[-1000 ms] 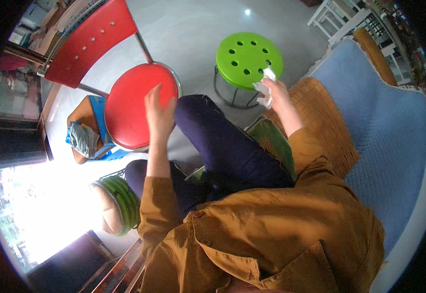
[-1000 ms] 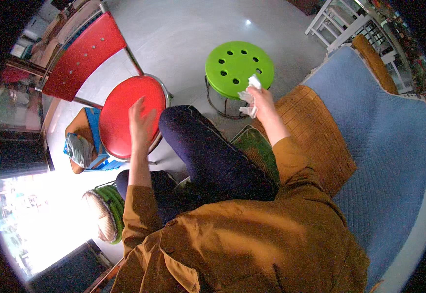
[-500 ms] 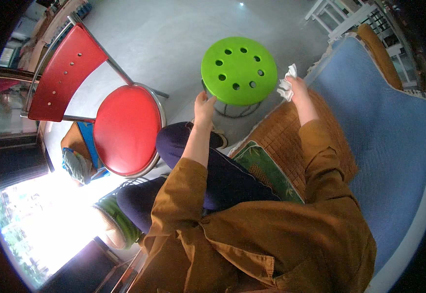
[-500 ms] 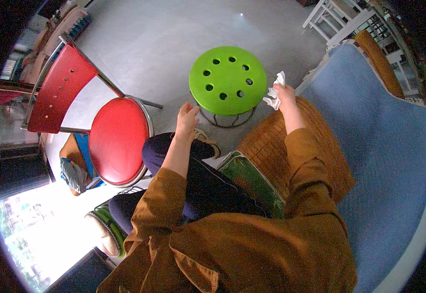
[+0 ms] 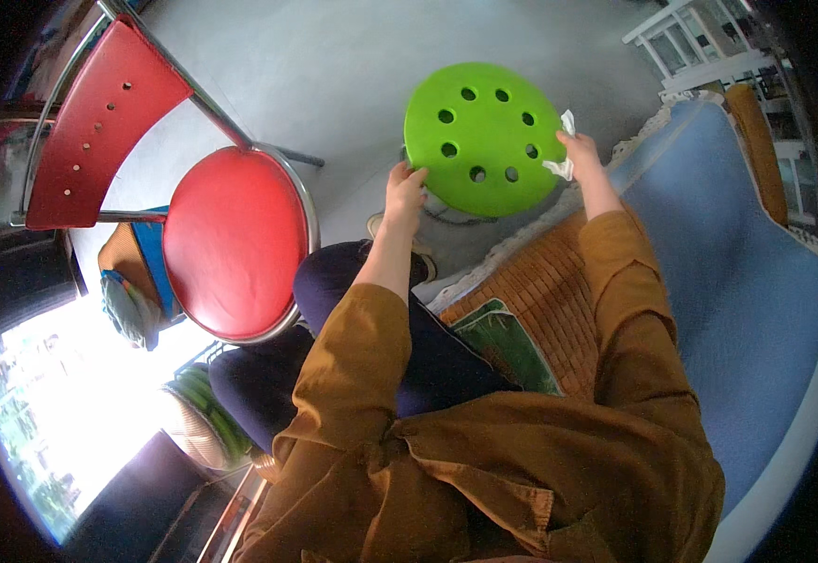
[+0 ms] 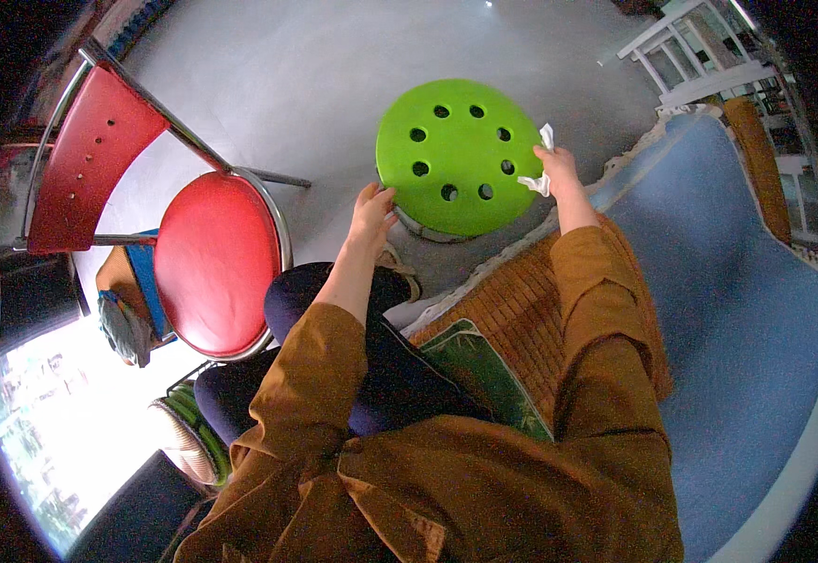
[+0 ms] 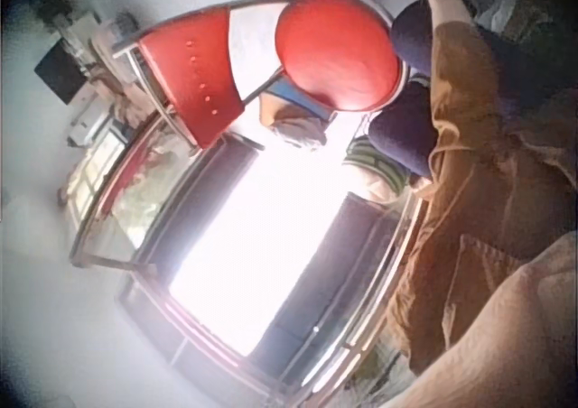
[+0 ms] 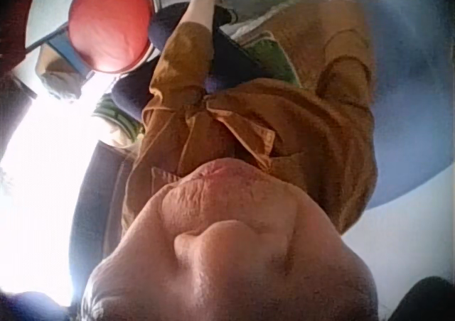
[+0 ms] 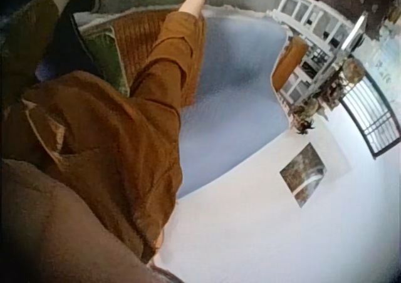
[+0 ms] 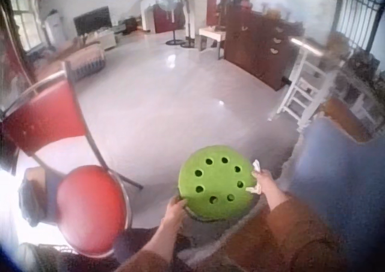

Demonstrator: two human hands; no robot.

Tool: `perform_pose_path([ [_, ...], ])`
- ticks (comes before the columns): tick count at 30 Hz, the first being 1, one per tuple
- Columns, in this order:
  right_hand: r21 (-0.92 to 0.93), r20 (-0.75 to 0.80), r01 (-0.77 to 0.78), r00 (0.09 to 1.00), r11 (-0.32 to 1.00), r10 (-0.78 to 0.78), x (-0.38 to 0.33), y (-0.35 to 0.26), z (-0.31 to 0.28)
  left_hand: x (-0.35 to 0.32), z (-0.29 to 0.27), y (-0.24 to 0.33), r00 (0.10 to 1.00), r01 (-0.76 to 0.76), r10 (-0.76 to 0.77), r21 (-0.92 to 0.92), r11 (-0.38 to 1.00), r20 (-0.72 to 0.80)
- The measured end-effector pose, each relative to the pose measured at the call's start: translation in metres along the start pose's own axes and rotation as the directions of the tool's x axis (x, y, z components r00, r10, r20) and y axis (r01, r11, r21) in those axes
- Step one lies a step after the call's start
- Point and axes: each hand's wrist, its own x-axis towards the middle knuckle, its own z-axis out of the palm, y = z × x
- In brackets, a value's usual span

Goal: The person wipes the metal frame and the woven seat of a green stool with a white cloth. They then pick up a second green stool and wipe its top surface and underside with the same cloth.

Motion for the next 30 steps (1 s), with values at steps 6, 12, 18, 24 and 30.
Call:
perform_pose_path([
  [6, -0.167, -0.011, -0.027, 1.000, 0.986, 0.026, 0.014, -0.008, -0.002, 0.010, 0.006, 0.002, 0.996, -0.003, 0.011, -0.089, 0.996, 0.086],
  [12, -0.099, 0.065, -0.032, 0.997, 0.995, 0.038, 0.006, 0.000, -0.008, 0.009, 0.009, 0.004, 0.996, 0.046, -0.030, -0.197, 0.979, 0.086],
  [18, -0.012, 0.046, 0.079, 0.996, 0.997, -0.078, -0.032, -0.024, -0.031, -0.017, 0.007, 0.034, 0.986, -0.034, 0.084, -0.323, 0.946, 0.141],
  [24, 0.102, 0.037, 0.272, 0.960, 0.957, -0.277, -0.142, -0.098, -0.032, -0.091, -0.003, 0.069, 0.910, -0.184, 0.315, -0.418, 0.889, 0.268],
  [30, 0.001, 0.096, 0.531, 0.843, 0.847, -0.529, -0.273, -0.161, -0.032, -0.203, -0.028, 0.074, 0.787, -0.382, 0.575, -0.556, 0.738, 0.223],
])
